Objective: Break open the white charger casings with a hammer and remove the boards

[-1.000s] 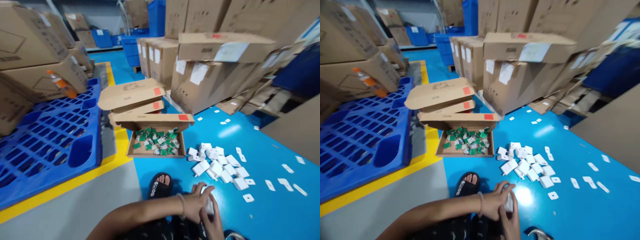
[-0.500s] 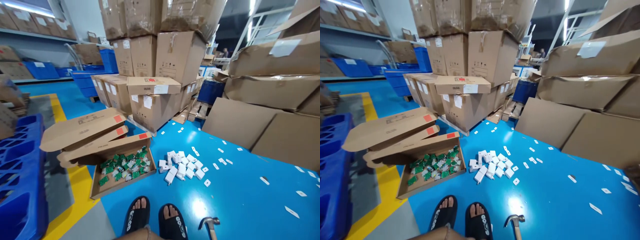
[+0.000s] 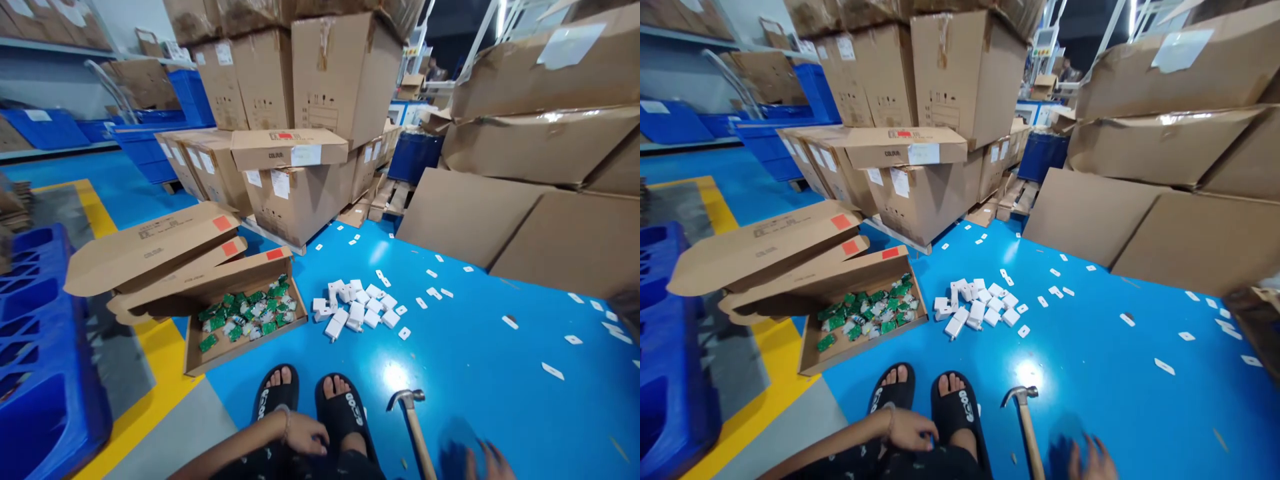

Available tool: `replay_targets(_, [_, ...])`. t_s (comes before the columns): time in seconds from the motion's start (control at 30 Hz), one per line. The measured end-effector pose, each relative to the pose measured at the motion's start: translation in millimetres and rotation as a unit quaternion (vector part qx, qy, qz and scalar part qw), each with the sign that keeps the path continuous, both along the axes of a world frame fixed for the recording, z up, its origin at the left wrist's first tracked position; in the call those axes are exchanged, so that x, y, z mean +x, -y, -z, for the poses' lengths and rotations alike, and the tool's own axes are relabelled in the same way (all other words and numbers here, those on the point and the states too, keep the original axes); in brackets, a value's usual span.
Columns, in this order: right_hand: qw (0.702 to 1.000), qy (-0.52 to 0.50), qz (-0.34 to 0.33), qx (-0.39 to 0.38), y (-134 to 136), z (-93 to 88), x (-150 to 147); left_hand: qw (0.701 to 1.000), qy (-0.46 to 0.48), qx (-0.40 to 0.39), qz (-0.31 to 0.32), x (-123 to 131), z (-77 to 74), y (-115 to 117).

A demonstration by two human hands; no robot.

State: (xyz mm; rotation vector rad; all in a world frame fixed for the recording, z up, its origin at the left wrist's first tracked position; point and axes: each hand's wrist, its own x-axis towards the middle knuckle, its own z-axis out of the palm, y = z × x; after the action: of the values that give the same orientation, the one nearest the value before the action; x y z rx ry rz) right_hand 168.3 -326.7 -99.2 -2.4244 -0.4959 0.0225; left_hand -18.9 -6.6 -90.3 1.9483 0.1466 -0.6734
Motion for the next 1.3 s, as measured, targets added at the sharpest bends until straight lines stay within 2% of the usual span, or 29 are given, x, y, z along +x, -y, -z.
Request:
replay_targets(0.07, [0.999, 0.025, -0.012, -0.023, -40.1, 17.3, 7.2, 0.999, -0.015, 0.025, -0.041, -4.1, 6.0, -10.1])
replay_targets(0.17, [0.996, 0.044, -0.067, -0.041, -121.4, 35.2, 27.6, 0.993, -0.014, 0.041, -0.107, -6.1, 8.8, -21.7])
replay_targets(0.27, [0.995, 0.045, -0.075, -0.040, -188.3, 42.7, 62.1, 0.992, -0.019, 0.026, -0.119, -6.4, 9.9, -24.2])
replay_targets(0.33, [0.996, 0.049, -0.063, -0.046, -211.3, 44.1, 91.9, 0.992, -0.019, 0.019, -0.123, -6.7, 11.7, -22.4])
replay_targets(0.4, [0.996, 0.044, -0.063, -0.056, -217.8, 44.7, 121.9, 0.991, -0.019, 0.016, -0.133, -7.3, 14.4, -20.1])
replay_targets(0.5, [0.992, 0.025, -0.103, -0.065, -206.1, 46.9, 152.6, 0.989, -0.021, 0.011, -0.148, -8.6, 18.2, -18.4])
replay_targets(0.57, [0.989, 0.020, -0.132, -0.065, -188.3, 48.9, 157.1, 0.988, -0.020, 0.003, -0.151, -9.5, 20.2, -18.9])
replay_targets(0.67, [0.988, 0.019, -0.139, -0.063, -150.8, 51.0, 143.3, 0.989, -0.010, -0.014, -0.147, -10.5, 22.0, -21.1])
replay_targets(0.83, [0.992, 0.004, -0.104, -0.076, -89.9, 47.8, 115.8, 0.990, 0.003, -0.031, -0.140, -9.9, 22.3, -22.8])
replay_targets(1.03, [0.993, 0.010, -0.068, -0.094, -40.6, 22.8, 104.1, 0.991, 0.006, -0.039, -0.125, -8.6, 15.2, -24.2])
replay_targets(1.1, [0.994, 0.023, -0.031, -0.098, -17.7, 16.6, 76.4, 0.991, 0.005, -0.040, -0.125, -8.7, 12.1, -24.7])
replay_targets(1.17, [0.994, 0.008, 0.002, -0.108, 5.9, 19.0, 30.0, 0.991, 0.005, -0.040, -0.126, -8.5, 9.8, -24.8])
replay_targets(1.3, [0.981, -0.134, 0.040, -0.134, 33.7, 42.5, -76.0, 0.992, 0.006, -0.037, -0.123, -6.3, 7.3, -24.3])
